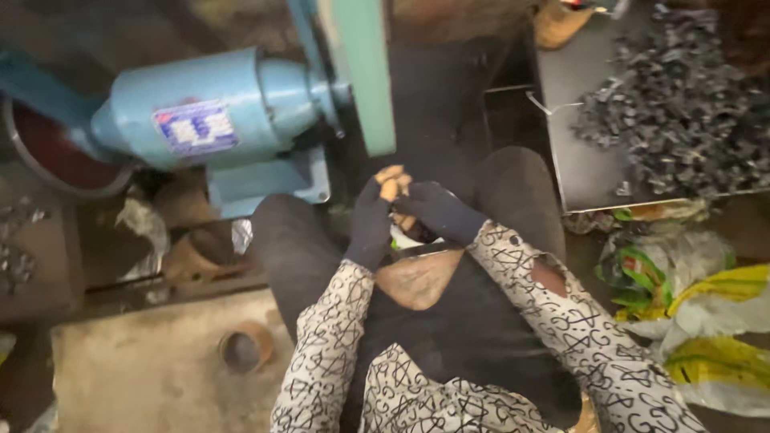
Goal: The person sits on the floor at a bench grinder and grinds small metal components one at a time against the spinning abrasive wheel, producing sparks, then places each finished part onto a tray holding a pile of similar ground parts, repeating the cycle.
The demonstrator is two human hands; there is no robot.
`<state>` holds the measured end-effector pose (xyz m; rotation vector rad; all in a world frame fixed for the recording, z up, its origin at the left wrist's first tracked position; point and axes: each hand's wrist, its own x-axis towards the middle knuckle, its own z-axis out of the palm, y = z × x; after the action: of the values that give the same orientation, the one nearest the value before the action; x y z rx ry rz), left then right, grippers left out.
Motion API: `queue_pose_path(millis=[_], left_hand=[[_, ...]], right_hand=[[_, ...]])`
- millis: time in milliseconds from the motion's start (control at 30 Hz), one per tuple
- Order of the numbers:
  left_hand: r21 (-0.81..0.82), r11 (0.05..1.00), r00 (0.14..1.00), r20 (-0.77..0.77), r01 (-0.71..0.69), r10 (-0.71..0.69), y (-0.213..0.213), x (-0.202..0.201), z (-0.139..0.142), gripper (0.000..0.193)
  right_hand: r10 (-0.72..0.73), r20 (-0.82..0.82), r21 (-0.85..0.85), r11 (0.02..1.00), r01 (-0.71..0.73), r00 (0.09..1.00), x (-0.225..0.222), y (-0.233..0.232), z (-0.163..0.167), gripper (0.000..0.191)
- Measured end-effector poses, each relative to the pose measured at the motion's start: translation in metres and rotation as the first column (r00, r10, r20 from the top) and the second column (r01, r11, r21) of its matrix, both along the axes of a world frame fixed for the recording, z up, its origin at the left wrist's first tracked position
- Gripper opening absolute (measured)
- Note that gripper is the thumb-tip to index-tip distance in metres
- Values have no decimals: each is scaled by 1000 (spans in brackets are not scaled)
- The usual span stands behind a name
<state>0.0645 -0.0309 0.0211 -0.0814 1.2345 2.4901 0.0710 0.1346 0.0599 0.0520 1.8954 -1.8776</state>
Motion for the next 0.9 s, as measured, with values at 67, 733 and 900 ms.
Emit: queue_pose_path(millis=[67,733,900], left_hand=[[-47,998,996,-82,-39,35,0,-3,-1,31],[-701,702,992,-67,-122,105,0,-36,8,25],[-483,856,978,-174,-187,116,4,-31,16,28]], right_hand=[[37,-8,170,985,-35,999,-4,-8,0,25],[-111,-54,99,988,116,992,-50,-14,-48,21],[75,-311,412,909,63,947,-40,-4,-22,22]])
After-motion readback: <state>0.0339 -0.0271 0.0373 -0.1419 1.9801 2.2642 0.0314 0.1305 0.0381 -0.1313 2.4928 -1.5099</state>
